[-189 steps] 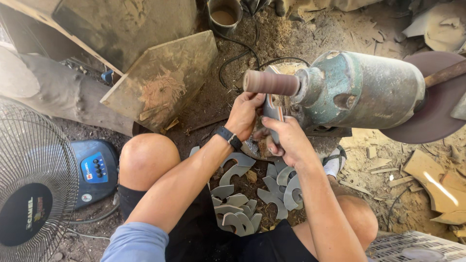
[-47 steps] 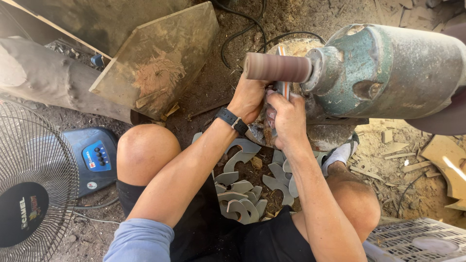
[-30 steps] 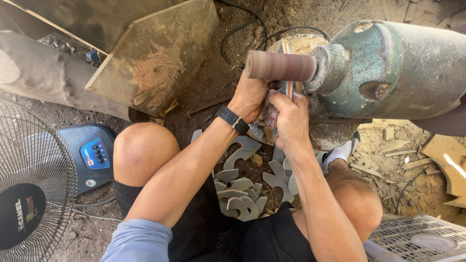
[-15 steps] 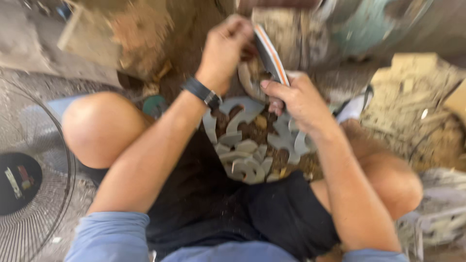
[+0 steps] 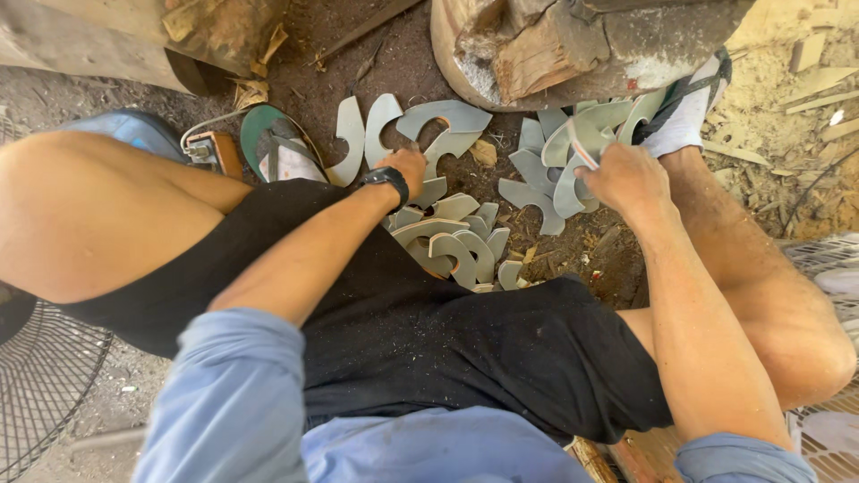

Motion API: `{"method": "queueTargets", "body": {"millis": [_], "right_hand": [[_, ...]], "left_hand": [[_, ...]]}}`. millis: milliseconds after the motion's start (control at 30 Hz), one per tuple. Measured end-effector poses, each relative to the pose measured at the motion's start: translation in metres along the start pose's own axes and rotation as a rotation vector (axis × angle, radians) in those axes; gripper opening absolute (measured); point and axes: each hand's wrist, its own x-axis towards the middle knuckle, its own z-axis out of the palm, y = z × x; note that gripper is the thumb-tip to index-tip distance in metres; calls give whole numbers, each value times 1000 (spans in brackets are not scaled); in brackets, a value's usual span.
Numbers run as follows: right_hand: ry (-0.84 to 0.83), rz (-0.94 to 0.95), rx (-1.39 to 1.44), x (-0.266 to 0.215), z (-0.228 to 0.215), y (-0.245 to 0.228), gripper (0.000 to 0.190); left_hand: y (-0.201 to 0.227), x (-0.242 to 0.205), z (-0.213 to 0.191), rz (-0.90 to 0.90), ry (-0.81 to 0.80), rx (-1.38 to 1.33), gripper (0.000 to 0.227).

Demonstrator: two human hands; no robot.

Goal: The person sits on the ground and uses a bench grinder to sand the edges of small, curved wooden pieces. They handle each piece one at a time, pressing it against the rotating grinding wheel, then placing it on a pile on the floor.

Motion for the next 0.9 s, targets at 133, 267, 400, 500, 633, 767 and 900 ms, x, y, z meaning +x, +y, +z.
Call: {"method": "queueTargets", "body": {"millis": [133,267,400,500,633,767,900], "right_hand": [[108,71,-90,0,13,25,65],[-22,34,-98,-4,9,18,77],[-326,31,45,-9,-2,-11,61],[-273,-159,5,-17,-7,-34,52],[-212,-289,-17,-17,-12,-61,58],[-111,-388,20,-10,-16,-89,80],[-144,-490,173,-2,-25,-123,107]], "left_hand": [[-10,37,30,85,436,127,32],[-12,66,28,142,585,134,28],[-3,72,17,137,577,204,40],[6,63,0,108,481,245,38],[19,40,-46,58,282,128,57],[30,17,-124,152,59,-81,41],[39,-18,-191,136,-5,-312,19]]}}
